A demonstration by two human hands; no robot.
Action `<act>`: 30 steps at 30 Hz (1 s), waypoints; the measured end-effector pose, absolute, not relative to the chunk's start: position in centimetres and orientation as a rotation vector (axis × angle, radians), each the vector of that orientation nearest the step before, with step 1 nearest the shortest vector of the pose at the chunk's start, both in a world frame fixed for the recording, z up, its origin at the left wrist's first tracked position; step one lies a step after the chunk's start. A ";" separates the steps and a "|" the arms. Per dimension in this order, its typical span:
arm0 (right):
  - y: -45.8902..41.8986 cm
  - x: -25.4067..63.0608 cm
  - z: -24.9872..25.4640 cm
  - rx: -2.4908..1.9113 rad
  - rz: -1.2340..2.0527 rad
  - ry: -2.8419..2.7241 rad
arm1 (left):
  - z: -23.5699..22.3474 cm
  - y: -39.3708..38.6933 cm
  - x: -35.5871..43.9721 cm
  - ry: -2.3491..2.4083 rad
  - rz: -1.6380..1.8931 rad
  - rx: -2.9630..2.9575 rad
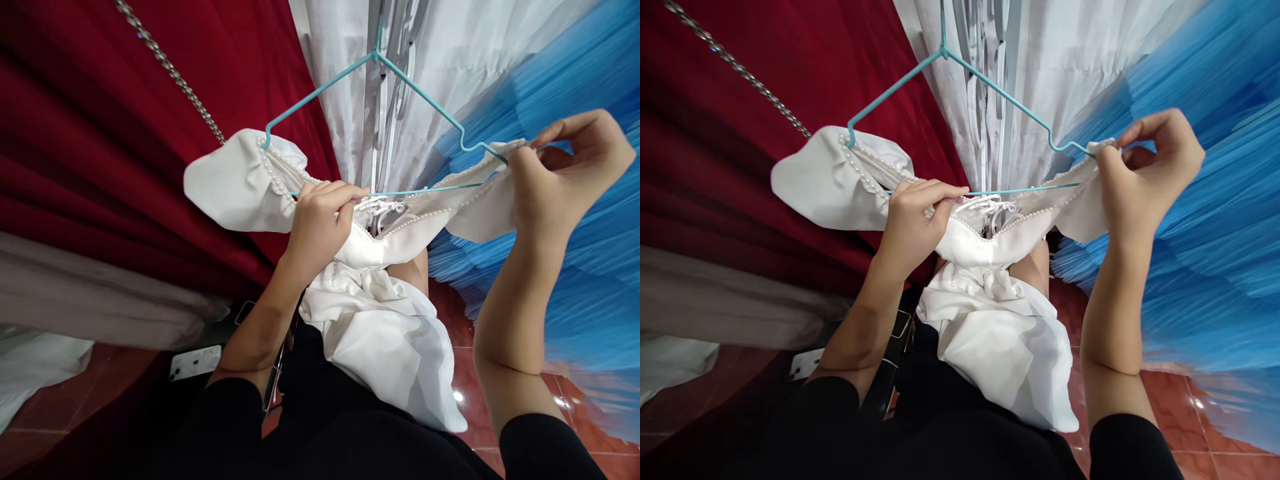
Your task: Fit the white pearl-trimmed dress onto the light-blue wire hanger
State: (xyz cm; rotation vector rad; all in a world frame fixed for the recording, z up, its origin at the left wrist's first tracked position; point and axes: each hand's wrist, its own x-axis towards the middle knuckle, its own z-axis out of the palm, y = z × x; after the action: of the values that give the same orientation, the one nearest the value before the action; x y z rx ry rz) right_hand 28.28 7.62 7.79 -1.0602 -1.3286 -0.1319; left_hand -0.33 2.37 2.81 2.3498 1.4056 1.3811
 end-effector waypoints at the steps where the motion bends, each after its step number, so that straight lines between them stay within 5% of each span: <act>1: 7.6 27.4 8.2 -1.030 -0.119 -1.368 | 2.7 2.3 -0.2 1.414 1.382 2.347; 8: 5.0 21.9 8.4 -0.945 0.109 -1.535 | 2.3 1.9 0.3 1.441 1.382 2.355; 16: 3.0 18.5 1.4 -1.039 0.324 -2.014 | 1.3 2.5 0.1 1.407 1.426 2.426; 25: 3.6 18.3 -1.6 -0.920 0.192 -1.780 | 2.3 1.7 -1.9 1.522 2.282 2.132; 30: 3.5 18.1 -1.7 -0.929 0.198 -1.789 | 3.1 4.0 -5.3 1.527 2.111 2.084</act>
State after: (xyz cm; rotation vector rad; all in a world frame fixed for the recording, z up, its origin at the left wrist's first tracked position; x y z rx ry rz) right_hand 18.10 3.46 -1.74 -0.9290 -1.7894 0.1981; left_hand -5.27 3.95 3.15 2.0840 1.5269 2.1109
